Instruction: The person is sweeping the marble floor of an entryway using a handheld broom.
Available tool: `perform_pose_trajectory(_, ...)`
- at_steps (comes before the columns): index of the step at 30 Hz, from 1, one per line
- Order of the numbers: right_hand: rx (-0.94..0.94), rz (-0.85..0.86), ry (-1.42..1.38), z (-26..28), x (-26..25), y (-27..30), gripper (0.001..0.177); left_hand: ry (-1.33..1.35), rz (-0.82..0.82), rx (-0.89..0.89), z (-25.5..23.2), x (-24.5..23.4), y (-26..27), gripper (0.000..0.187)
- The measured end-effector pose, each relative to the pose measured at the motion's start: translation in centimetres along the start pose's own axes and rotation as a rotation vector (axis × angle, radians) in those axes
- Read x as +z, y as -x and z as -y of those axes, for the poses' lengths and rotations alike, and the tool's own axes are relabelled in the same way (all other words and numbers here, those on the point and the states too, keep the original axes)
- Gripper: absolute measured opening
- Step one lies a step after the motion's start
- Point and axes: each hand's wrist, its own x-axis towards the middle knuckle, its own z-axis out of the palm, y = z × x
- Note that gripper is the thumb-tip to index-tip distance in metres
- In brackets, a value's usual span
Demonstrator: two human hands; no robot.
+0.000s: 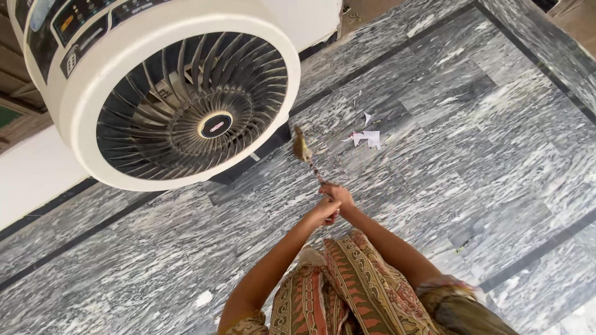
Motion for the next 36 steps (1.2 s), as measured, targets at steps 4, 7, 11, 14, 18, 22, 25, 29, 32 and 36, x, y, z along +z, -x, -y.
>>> perform_pose_trajectory(4, 0.000, 0.038, 0.062, -2.6, 2.2, -0.1, 0.024, 0.182, -0.134, -0.092, 2.6, -2.0, -6.1, 0.025)
perform_pose_trajectory(7, 0.185, 0.102, 0.138, -4.0, 1.1, 2.3, 0.017, 0.130, 0.027, -0.092, 2.2, -1.2, -7.2, 0.012)
perform_pose_trajectory(11, 0.328, 0.169, 0.291, -4.4, -3.6, 6.0, 0.018, -0.216, 0.191, -0.193, 0.6, 1.8, -7.5, 0.016)
perform_pose_trajectory(14, 0.403, 0.246, 0.365, -4.9, -6.9, 7.1, 0.027, -0.349, 0.235, -0.144, -1.7, 4.8, -5.7, 0.016)
perform_pose_trajectory(18, 0.417, 0.262, 0.372, -2.9, -10.9, 7.0, 0.031, -0.679, 0.179, 0.010, -8.6, 6.8, 1.5, 0.024)
perform_pose_trajectory(22, 0.345, 0.127, 0.286, 2.7, -14.6, 3.9, 0.027, -0.919, 0.088, 0.146, -10.4, 5.2, 3.5, 0.033)
perform_pose_trajectory(25, 0.235, 0.031, 0.205, 2.5, -13.2, 0.0, 0.025, -1.046, -0.065, 0.322, -11.4, 3.5, 3.7, 0.043)
perform_pose_trajectory(29, 0.137, 0.029, 0.198, 0.0, -9.8, -5.3, 0.024, -1.123, -0.283, 0.290, -13.1, 2.1, 2.6, 0.065)
perform_pose_trajectory(32, 0.103, 0.048, 0.195, -3.8, -7.7, -9.7, 0.021, -1.147, -0.343, 0.264, -13.3, -0.8, -3.4, 0.070)
perform_pose_trajectory(36, 0.007, 0.004, 0.181, -10.1, -5.7, -13.7, 0.030, -1.154, -0.287, 0.364, -12.1, -5.9, -15.8, 0.054)
